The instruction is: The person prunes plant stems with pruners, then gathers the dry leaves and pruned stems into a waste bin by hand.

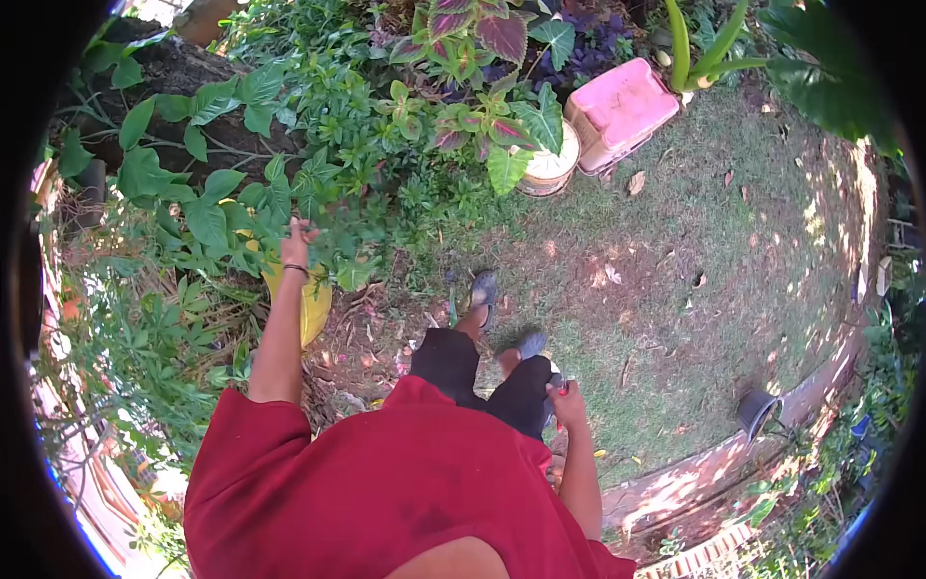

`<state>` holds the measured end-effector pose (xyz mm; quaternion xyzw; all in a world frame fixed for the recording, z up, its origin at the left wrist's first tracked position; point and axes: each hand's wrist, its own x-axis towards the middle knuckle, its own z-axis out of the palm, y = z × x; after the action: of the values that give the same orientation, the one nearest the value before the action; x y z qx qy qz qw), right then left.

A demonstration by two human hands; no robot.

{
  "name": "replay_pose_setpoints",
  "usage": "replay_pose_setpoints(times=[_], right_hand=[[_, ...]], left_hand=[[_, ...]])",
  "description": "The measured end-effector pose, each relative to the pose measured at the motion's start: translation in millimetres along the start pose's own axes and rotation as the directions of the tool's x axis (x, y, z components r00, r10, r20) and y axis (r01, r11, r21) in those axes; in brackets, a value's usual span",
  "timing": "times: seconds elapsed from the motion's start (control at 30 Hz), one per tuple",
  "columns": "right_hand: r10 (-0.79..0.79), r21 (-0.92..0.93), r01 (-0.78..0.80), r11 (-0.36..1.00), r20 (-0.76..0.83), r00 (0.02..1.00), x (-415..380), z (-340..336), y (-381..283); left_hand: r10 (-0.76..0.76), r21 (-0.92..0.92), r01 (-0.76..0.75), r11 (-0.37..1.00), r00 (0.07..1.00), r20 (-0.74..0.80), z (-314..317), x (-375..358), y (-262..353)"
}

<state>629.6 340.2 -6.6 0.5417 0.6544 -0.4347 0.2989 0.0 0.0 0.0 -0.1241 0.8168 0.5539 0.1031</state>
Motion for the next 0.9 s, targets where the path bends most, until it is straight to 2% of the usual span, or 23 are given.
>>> replay_pose_setpoints(times=[0.07, 0.1, 0.17, 0.2, 0.23, 0.3, 0.33, 0.4, 0.43, 0.47, 0.5, 0.53, 0.57, 0.6, 0.63, 0.7, 0.73, 0.77, 0.8, 0.83, 0.9], right_hand=[[0.019, 0.002, -0.019, 1.000, 0.022, 1.000, -5, -8, 4], [-0.043, -0.002, 0.043, 0.999, -0.038, 0.998, 54, -36, -28], [-0.119, -0.002, 0.119, 0.993, -0.072, 0.990, 64, -44, 0], [-0.236, -0.097, 0.225, 0.970, -0.123, 0.964, 60, -50, 13], [-0.245, -0.117, 0.232, 0.966, -0.116, 0.962, 65, -60, 20], [-0.157, -0.156, 0.155, 0.976, -0.005, 0.988, 85, -82, 28], [-0.177, -0.186, 0.175, 0.967, 0.008, 0.984, 98, -95, 31], [-0.130, -0.301, 0.150, 0.942, 0.086, 0.988, 118, -116, 40], [-0.134, -0.316, 0.158, 0.936, 0.096, 0.986, 122, -131, 45], [-0.111, -0.345, 0.138, 0.929, 0.096, 0.989, 131, -148, 44], [-0.093, -0.370, 0.121, 0.921, 0.093, 0.991, 140, -161, 34], [-0.071, -0.369, 0.085, 0.926, 0.052, 0.996, 111, -183, -4], [-0.081, -0.377, 0.097, 0.921, 0.057, 0.995, 124, -192, -3], [-0.180, -0.395, 0.181, 0.901, 0.041, 0.983, 150, -202, 10], [-0.275, -0.412, 0.260, 0.873, 0.025, 0.961, 158, -211, 9], [-0.213, -0.385, 0.224, 0.895, 0.073, 0.974, 171, -228, -3], [-0.216, -0.381, 0.221, 0.898, 0.057, 0.975, 176, -235, -9], [-0.220, -0.375, 0.218, 0.901, 0.038, 0.975, 179, -242, -13], [-0.291, -0.389, 0.275, 0.880, 0.017, 0.957, 187, -245, -10], [-0.293, -0.386, 0.272, 0.882, 0.005, 0.956, 187, -251, -12], [-0.290, -0.433, 0.260, 0.863, -0.003, 0.957, 180, -251, -24]], left_hand=[[-0.099, -0.158, 0.109, 0.981, 0.992, 0.072, -44, 5, -6], [-0.046, -0.228, 0.060, 0.972, 0.997, 0.064, -8, 48, 6], [-0.137, -0.061, 0.150, 0.987, 0.974, 0.182, -30, 44, -10], [-0.131, -0.143, 0.169, 0.975, 0.960, 0.246, -43, 50, -37], [-0.139, -0.156, 0.177, 0.972, 0.963, 0.231, -34, 26, -28], [-0.141, 0.192, 0.107, 0.976, 0.974, 0.176, -15, -20, -12], [-0.151, 0.174, 0.125, 0.977, 0.978, 0.145, -20, -27, -39], [-0.070, 0.289, -0.027, 0.957, 0.944, 0.322, -32, -38, -110], [-0.079, 0.287, -0.013, 0.958, 0.949, 0.306, -34, -65, -116], [-0.053, 0.512, -0.108, 0.852, 0.955, 0.290, -32, -100, -123], [-0.021, 0.704, -0.191, 0.685, 0.959, 0.281, -26, -128, -124], [-0.015, 0.701, -0.184, 0.689, 0.963, 0.268, -19, -152, -117], [-0.123, 0.582, -0.031, 0.813, 0.967, 0.224, -14, -179, -105], [-0.237, 0.436, 0.130, 0.891, 0.951, 0.199, -12, -202, -99], [-0.240, 0.431, 0.138, 0.892, 0.952, 0.189, -10, -216, -111], [-0.363, 0.157, 0.352, 0.923, 0.930, 0.054, -5, -247, -135], [-0.408, -0.077, 0.401, 0.913, 0.905, -0.125, 16, -276, -111], [-0.405, -0.078, 0.398, 0.914, 0.905, -0.126, 22, -299, -101], [-0.455, -0.134, 0.445, 0.885, 0.889, -0.054, 29, -320, -94], [-0.496, -0.186, 0.492, 0.851, 0.868, 0.026, 35, -338, -92], [-0.521, -0.004, 0.530, 0.848, 0.836, 0.170, 27, -356, -173]])
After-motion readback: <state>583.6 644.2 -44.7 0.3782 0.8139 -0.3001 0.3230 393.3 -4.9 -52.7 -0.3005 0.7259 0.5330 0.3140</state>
